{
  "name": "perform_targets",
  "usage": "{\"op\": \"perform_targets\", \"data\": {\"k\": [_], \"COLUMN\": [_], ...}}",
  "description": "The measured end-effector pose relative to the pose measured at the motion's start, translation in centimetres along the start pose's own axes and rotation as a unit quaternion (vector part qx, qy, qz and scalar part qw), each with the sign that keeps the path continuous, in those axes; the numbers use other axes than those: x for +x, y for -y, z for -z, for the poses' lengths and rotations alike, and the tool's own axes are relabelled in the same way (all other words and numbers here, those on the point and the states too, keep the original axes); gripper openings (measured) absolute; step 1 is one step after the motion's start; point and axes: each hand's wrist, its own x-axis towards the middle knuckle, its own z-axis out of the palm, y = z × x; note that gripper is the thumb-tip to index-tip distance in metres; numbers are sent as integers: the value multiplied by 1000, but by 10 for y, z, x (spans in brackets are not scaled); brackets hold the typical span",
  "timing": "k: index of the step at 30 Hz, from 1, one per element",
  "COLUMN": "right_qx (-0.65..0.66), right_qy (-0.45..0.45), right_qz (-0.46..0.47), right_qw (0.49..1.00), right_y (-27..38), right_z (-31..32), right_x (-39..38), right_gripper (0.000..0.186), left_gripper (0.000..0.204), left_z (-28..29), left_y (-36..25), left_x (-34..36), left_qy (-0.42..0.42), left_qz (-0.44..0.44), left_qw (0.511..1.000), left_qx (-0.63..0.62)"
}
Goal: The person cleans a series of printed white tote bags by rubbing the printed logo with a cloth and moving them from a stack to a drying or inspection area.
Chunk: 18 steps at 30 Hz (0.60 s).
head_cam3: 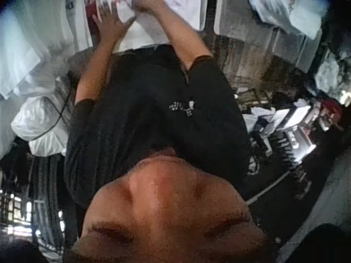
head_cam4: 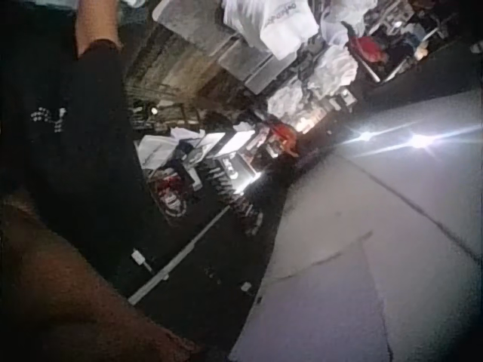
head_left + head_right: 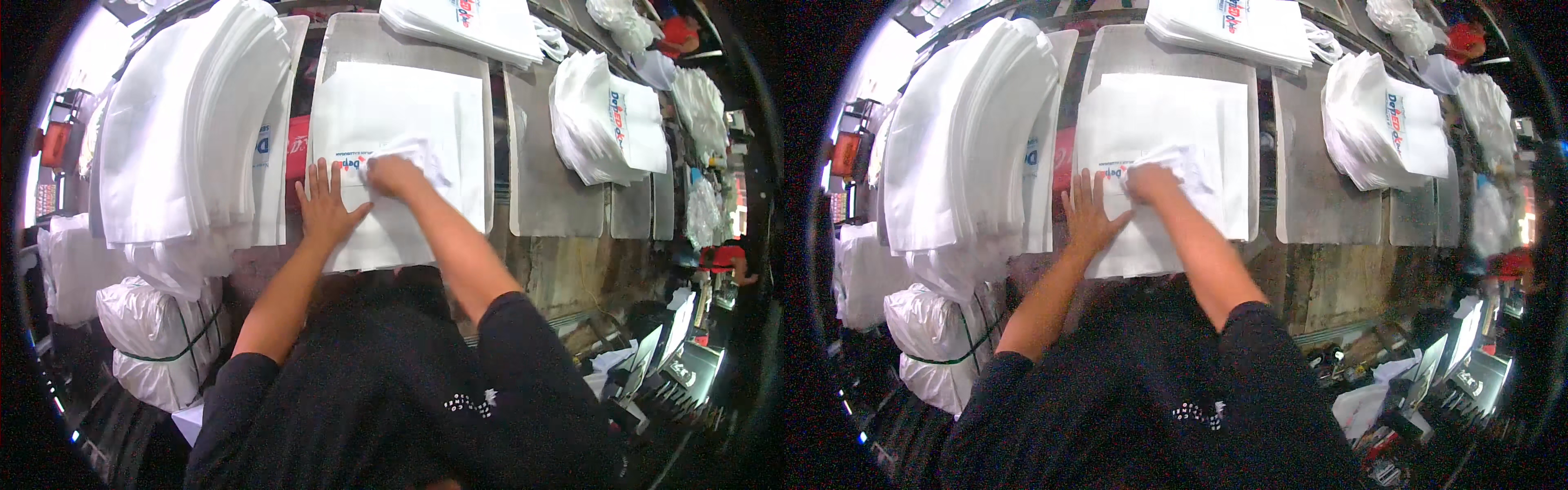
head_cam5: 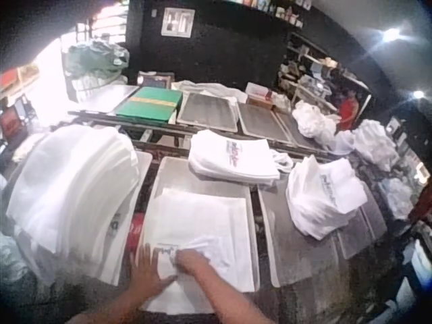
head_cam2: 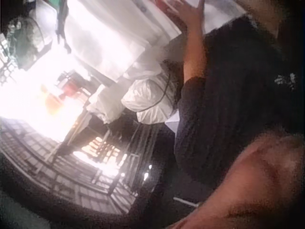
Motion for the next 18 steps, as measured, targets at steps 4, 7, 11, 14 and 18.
{"op": "perform_targets", "data": {"k": [4, 7, 11, 14, 18], "right_qx": [-3, 13, -69, -41, -74], "right_qy": [-30, -30, 5, -19, 8], "right_qz": [-31, -106, -168, -98, 74], "right_qw": [999, 994, 983, 994, 994], "right_y": [-24, -61, -90, -60, 34], "right_z": [-21, -3, 16, 16, -14], "right_x": [-12, -49, -66, -49, -12], "right_gripper": [34, 40, 40, 35, 30], "left_gripper": [107, 106, 106, 106, 105], "left_z": [7, 3, 3, 7, -5], "left_y": [-7, -3, -3, -6, 0], "left_x": [-1, 2, 1, 3, -1], "left_qy": [-1, -36, -29, -16, -12], "left_qz": [-5, -10, -3, 1, 10], "left_qw": [1000, 999, 999, 999, 1000], "left_qx": [-18, -23, -24, -30, -7]}}
